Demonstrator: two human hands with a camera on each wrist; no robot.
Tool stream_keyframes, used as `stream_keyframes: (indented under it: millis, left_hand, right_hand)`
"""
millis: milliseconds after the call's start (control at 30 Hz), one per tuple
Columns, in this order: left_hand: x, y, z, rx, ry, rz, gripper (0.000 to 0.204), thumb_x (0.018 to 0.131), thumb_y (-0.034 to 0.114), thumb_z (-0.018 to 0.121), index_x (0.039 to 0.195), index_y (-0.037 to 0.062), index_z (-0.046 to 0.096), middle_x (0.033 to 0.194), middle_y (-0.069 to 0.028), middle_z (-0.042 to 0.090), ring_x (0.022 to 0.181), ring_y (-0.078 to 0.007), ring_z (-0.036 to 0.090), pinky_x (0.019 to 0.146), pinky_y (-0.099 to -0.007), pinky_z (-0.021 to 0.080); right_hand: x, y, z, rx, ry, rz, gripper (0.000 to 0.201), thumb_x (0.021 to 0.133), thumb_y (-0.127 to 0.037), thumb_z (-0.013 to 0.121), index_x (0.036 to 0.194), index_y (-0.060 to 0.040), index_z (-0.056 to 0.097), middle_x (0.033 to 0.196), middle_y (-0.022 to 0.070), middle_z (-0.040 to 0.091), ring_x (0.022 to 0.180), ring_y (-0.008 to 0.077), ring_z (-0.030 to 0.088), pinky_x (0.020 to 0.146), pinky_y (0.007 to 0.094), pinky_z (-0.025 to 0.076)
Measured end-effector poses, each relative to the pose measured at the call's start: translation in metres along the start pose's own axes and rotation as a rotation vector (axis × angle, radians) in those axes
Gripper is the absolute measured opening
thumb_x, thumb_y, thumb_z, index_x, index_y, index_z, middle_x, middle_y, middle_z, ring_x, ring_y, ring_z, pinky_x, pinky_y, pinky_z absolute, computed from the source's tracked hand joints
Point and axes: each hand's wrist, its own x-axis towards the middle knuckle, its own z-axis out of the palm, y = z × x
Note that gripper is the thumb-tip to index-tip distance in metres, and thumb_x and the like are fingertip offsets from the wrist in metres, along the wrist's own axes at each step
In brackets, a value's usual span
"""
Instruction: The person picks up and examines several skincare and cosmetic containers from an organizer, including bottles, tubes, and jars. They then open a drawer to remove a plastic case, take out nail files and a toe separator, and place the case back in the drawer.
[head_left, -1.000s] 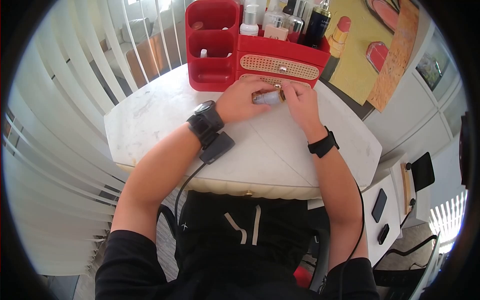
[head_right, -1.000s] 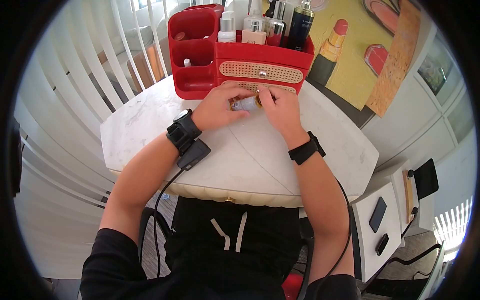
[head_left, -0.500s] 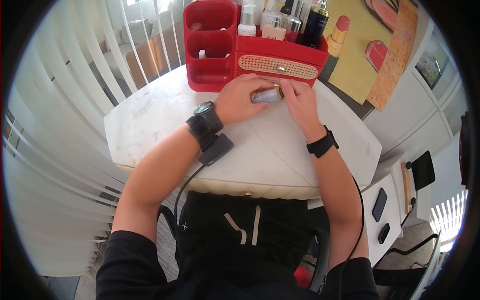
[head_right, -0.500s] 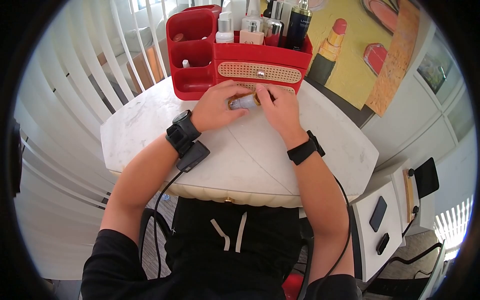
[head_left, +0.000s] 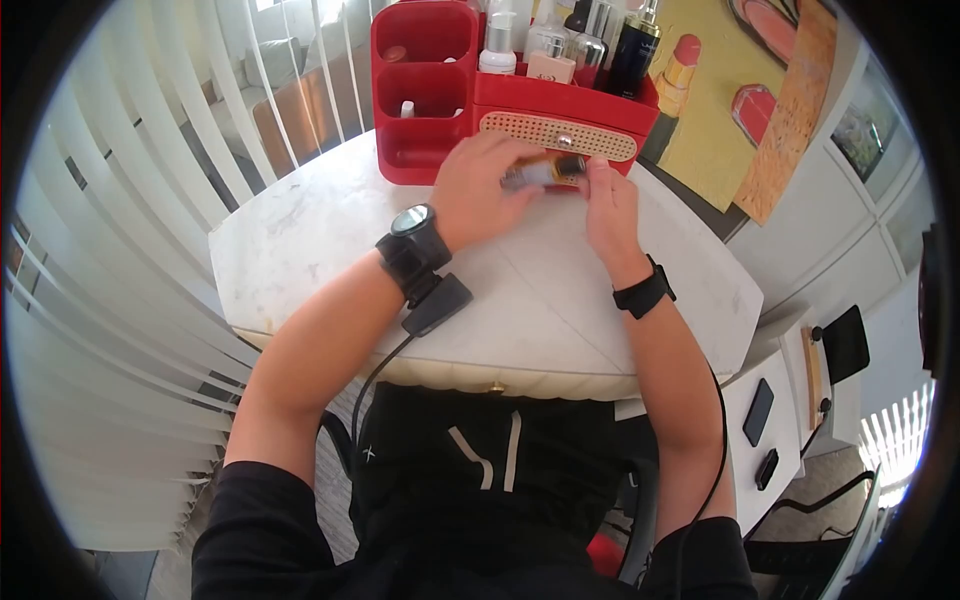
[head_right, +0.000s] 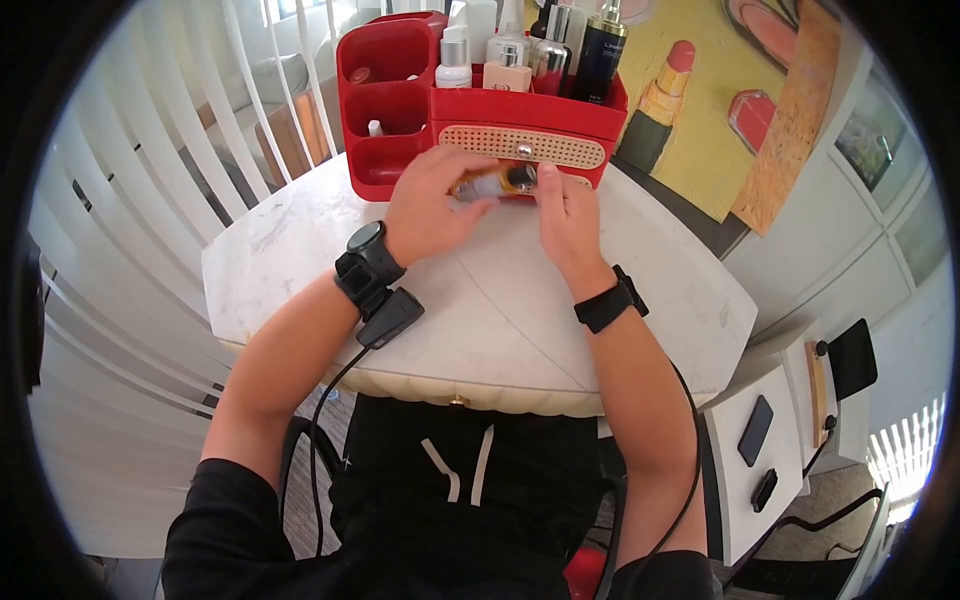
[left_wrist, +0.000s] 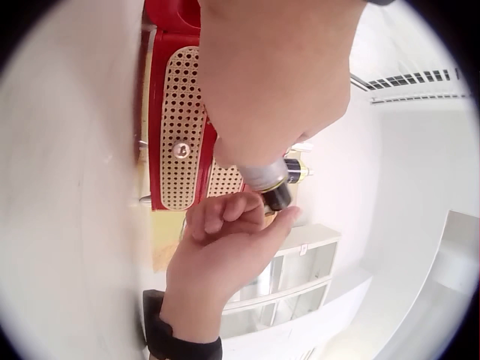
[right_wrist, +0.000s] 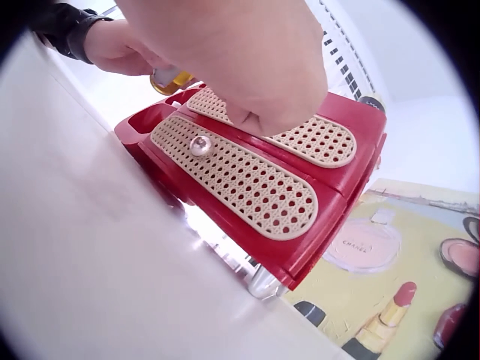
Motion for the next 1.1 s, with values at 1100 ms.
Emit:
stream_keyframes:
  millis: [1100]
  left_hand:
    - [-0.001, -0.09, -0.035, 0.666, 0.325, -0.419, 0.042, 0.078, 0.041, 0.079, 0.108, 0.0114, 0.072, 0.102, -0.0065, 0.068, 0.099, -0.0263, 0.06, 0.087, -0.0443, 0.041]
  right_hand:
    - [-0.002, -0.006, 0.007, 0.037, -0.098, -0.002, 0.046, 0.102, -0.03, 0.055, 0.069, 0.0011, 0.052, 0.057, 0.0014, 0.044, 0.055, 0.0106, 0.04, 0.053, 0.0311, 0.035]
